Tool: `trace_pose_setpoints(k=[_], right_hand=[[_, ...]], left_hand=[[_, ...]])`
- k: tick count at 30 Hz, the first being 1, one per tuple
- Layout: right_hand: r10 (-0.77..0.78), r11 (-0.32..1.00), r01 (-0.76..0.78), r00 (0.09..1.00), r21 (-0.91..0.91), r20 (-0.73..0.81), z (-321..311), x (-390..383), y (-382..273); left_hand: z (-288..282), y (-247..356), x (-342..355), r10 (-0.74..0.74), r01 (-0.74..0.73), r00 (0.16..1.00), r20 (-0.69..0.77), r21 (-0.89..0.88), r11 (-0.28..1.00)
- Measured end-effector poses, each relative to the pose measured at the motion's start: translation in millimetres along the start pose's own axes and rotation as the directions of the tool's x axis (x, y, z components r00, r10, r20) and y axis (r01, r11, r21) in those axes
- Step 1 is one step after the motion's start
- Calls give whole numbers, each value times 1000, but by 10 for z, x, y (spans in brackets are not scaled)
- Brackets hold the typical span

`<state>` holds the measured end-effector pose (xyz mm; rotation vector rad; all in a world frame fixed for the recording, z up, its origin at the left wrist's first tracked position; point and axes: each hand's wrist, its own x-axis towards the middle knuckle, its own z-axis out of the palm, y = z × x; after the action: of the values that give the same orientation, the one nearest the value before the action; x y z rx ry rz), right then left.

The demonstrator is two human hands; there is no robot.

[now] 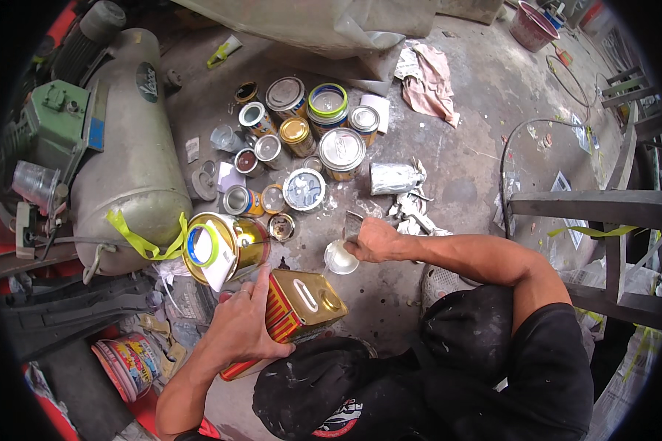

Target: The person sits on the floor and cleans a paint sprayer cup with a cloth. They then open a paint can, stir the contents with a stick, and pour the paint into a plastic cup. Finally, they add a liquid from a gold can into the mixture and stir it again.

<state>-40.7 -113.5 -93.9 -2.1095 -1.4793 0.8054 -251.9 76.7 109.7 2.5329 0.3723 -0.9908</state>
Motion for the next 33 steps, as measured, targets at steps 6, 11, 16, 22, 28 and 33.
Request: trace_pose_setpoints(k=[6, 11, 16, 22, 28, 33], right_hand=[[-14, 999, 15, 999, -28, 44, 46, 19, 49], [-2, 999, 6, 998, -51, 70, -9, 17, -6], [58, 998, -58, 990, -4, 126, -101, 24, -99], [59, 998, -60, 992, 5, 110, -55, 26, -70], [46, 999, -46, 994, -7, 99, -30, 45, -47], [54, 999, -53, 993, -9, 103, -42, 61, -63]], left_hand=[[4, -20, -6, 3, -3, 1000, -13, -8, 1000], [-11, -20, -18, 5, -5, 1000, -24, -14, 1000], [-32, 1, -12, 34, -35, 999, -37, -29, 999], [33, -46, -4, 73, -75, 992, -106, -10, 997], [7, -48, 20, 49, -53, 996, -75, -40, 998], [-4, -51, 27, 36, -39, 998, -59, -51, 998]])
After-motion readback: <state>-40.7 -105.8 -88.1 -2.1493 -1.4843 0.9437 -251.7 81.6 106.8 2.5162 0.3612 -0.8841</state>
